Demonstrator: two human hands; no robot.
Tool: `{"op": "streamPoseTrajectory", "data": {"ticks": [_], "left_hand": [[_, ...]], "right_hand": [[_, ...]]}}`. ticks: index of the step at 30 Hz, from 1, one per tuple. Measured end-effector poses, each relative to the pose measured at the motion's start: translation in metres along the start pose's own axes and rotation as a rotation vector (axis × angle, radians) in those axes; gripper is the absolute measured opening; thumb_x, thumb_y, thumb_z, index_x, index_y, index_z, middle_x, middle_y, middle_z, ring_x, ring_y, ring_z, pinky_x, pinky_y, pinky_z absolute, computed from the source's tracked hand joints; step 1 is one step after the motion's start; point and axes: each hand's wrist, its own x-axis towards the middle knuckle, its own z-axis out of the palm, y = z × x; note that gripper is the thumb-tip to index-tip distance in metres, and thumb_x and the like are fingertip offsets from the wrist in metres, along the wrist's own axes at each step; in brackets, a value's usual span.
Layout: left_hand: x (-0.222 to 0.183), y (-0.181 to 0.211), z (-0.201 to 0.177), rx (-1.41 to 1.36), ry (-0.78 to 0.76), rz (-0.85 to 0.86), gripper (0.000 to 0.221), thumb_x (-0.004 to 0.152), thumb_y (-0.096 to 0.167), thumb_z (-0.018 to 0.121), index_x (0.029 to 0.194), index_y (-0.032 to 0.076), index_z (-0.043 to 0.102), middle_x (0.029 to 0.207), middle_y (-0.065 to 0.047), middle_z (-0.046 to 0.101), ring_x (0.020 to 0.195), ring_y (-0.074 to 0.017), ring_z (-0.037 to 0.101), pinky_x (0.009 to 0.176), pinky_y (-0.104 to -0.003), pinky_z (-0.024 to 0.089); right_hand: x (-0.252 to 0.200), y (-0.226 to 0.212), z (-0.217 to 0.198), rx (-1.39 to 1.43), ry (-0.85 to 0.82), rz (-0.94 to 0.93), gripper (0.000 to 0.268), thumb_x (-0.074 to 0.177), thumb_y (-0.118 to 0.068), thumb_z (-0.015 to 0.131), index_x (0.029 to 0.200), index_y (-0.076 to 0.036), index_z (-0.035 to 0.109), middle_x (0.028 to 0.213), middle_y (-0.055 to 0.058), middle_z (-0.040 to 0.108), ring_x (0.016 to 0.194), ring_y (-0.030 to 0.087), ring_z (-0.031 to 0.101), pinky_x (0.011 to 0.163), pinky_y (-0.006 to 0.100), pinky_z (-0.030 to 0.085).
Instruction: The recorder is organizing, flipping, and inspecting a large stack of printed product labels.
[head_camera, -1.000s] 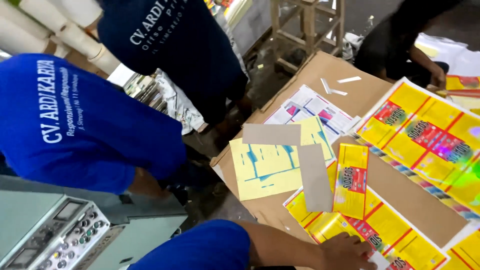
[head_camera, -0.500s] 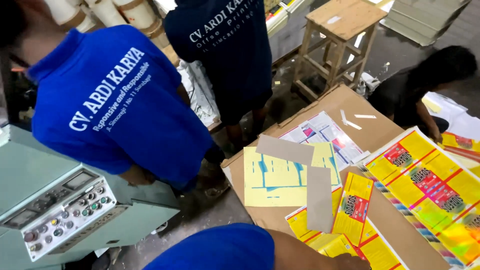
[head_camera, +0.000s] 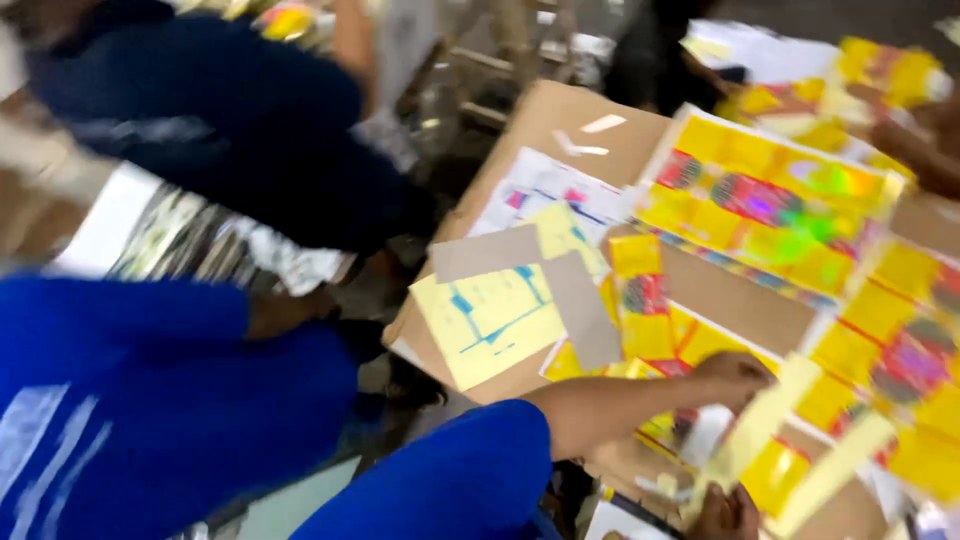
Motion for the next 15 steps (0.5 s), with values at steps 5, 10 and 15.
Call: {"op": "streamPoseTrajectory", "data": {"ticks": [5,10,15], "left_hand": [[-0.021,0.004,-0.025,0.160,0.042,0.023,0.027,0.088,0.031,0.076,0.101,0.008,0.076,0.091,-0.007,0.078,0.084,-0.0165,0.075,0.078,-0.031,0.060],[-0.057,0.042,-0.067,0.273,0.034,-0.065,0.026,0.088,0.024,0.075,0.108,0.009,0.071,0.095,-0.007,0.076,0.088,-0.0171,0.073,0.081,-0.032,0.058],[-0.091,0.083,-0.097,0.282,0.165,0.204,0.018,0.092,0.010,0.070,0.109,0.006,0.067,0.096,-0.009,0.074,0.085,-0.0202,0.074,0.079,-0.035,0.060]], "right_hand": [[-0.067,-0.173,0.069,0.017,0.280,0.152,0.033,0.097,-0.012,0.074,0.125,0.005,0.069,0.106,0.011,0.073,0.095,0.011,0.063,0.088,0.028,0.052],[-0.082,-0.171,0.095,0.144,0.334,0.300,0.032,0.094,-0.014,0.076,0.120,0.004,0.070,0.105,0.008,0.075,0.094,0.012,0.066,0.087,0.027,0.053],[-0.090,-0.182,0.103,0.201,0.363,0.368,0.032,0.093,-0.014,0.076,0.120,0.003,0.070,0.102,0.006,0.075,0.091,0.011,0.067,0.082,0.027,0.054]]}}
